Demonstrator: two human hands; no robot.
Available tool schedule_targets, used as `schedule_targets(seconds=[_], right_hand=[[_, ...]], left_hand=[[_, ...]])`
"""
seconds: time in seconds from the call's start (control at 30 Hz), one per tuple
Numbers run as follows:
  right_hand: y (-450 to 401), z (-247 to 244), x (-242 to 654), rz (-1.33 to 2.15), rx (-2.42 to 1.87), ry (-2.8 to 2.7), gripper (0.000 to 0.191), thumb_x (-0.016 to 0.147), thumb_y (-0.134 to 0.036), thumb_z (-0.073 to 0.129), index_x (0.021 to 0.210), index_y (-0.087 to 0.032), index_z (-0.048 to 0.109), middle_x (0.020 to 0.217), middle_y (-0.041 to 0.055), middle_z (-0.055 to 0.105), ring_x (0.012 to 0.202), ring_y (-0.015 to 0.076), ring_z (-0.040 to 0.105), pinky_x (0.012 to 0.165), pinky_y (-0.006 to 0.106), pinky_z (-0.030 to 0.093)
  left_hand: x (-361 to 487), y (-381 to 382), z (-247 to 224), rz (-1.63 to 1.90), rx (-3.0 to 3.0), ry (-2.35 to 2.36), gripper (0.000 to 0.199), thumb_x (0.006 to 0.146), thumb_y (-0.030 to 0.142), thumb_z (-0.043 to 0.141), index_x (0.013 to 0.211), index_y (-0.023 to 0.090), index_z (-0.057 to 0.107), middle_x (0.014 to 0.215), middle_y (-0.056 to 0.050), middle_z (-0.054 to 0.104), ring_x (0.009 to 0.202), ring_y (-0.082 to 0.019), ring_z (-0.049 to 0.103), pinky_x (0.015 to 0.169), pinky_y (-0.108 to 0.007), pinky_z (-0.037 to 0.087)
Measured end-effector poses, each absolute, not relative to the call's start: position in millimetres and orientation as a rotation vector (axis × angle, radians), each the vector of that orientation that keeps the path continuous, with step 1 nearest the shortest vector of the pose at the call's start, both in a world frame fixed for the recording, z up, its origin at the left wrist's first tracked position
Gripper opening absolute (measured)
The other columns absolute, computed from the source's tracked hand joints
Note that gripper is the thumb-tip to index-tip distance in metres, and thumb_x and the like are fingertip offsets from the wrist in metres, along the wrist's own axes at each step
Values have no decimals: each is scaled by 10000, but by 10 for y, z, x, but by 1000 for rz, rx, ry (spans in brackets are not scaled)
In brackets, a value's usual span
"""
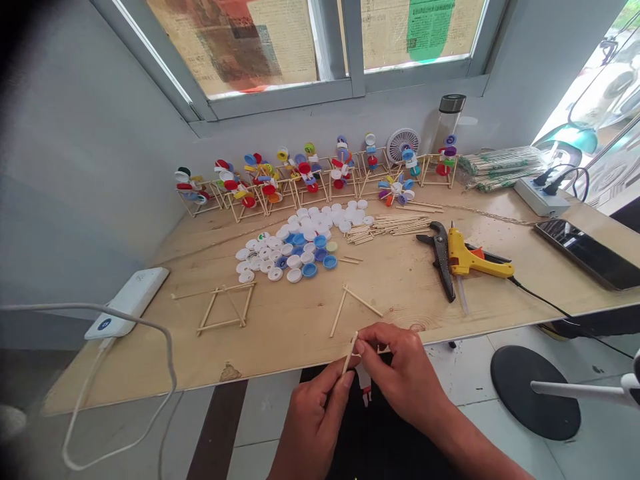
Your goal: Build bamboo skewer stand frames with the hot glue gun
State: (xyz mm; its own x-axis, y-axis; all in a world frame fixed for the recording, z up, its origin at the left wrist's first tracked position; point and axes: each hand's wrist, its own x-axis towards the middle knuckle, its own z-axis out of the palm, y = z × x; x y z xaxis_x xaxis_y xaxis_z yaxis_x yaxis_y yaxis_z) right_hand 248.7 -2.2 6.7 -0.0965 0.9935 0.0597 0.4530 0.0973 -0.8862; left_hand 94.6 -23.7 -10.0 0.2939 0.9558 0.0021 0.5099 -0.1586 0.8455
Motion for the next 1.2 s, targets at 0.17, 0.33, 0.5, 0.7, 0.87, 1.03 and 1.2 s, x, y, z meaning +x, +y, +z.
schedule_targets(seconds=[0.17, 0.33, 0.5, 0.7, 0.87, 1.03, 1.2], right_hand=[[-64, -27, 2400, 777, -1543, -1635, 158, 810, -198, 515, 688, -213, 614, 635, -30, 632, 596, 124, 558, 591, 243, 421], [-85, -117, 2365, 460, -1529, -1738, 141, 786, -154, 508, 659, -201, 547, 593, -21, 580, 571, 130, 511, 571, 258, 373], [-88, -157, 2386, 213, -1469, -1888, 175, 793, -111, 478, 641, -194, 504, 571, -12, 549, 565, 133, 469, 604, 288, 330], [-151, -152, 2456, 81, -1469, -1957, 189, 810, -108, 484, 646, -201, 500, 578, 3, 548, 588, 151, 477, 629, 307, 332], [-231, -162, 2514, 39, -1480, -1973, 177, 810, -111, 493, 660, -206, 503, 571, 3, 541, 583, 161, 474, 621, 315, 346], [-145, -153, 2840, -119, -1644, -1803, 145, 826, -145, 507, 698, -209, 527, 627, 28, 584, 636, 187, 530, 650, 335, 385], [-127, -157, 3102, 65, -1596, -1999, 79, 851, -200, 497, 838, -209, 575, 770, 32, 640, 723, 193, 584, 703, 344, 426]], left_hand=[[934, -274, -164, 749, 1904, 1320, 336, 936, 250, 343, 1147, 198, 601, 785, -43, 696, 628, -164, 588, 656, -260, 440], [934, -292, -155, 690, 1820, 1311, 325, 937, 286, 349, 1082, 191, 624, 692, -35, 667, 574, -150, 562, 546, -229, 370], [933, -297, -115, 629, 1669, 1285, 359, 937, 343, 335, 1033, 177, 638, 575, 11, 555, 490, -117, 442, 517, -217, 321], [953, -284, -48, 574, 1602, 1242, 381, 928, 371, 345, 901, 169, 667, 521, 38, 389, 472, -99, 305, 484, -216, 257], [1000, -323, -89, 643, 1592, 1182, 369, 914, 384, 370, 813, 179, 660, 503, 49, 308, 438, -89, 266, 442, -227, 205], [927, -414, -140, 649, 1524, 1226, 424, 886, 474, 385, 785, 184, 677, 445, 63, 237, 394, -85, 229, 419, -245, 155], [771, -332, -68, 775, 1393, 1352, 431, 853, 526, 432, 871, 183, 691, 445, 53, 308, 427, -100, 302, 420, -214, 257]])
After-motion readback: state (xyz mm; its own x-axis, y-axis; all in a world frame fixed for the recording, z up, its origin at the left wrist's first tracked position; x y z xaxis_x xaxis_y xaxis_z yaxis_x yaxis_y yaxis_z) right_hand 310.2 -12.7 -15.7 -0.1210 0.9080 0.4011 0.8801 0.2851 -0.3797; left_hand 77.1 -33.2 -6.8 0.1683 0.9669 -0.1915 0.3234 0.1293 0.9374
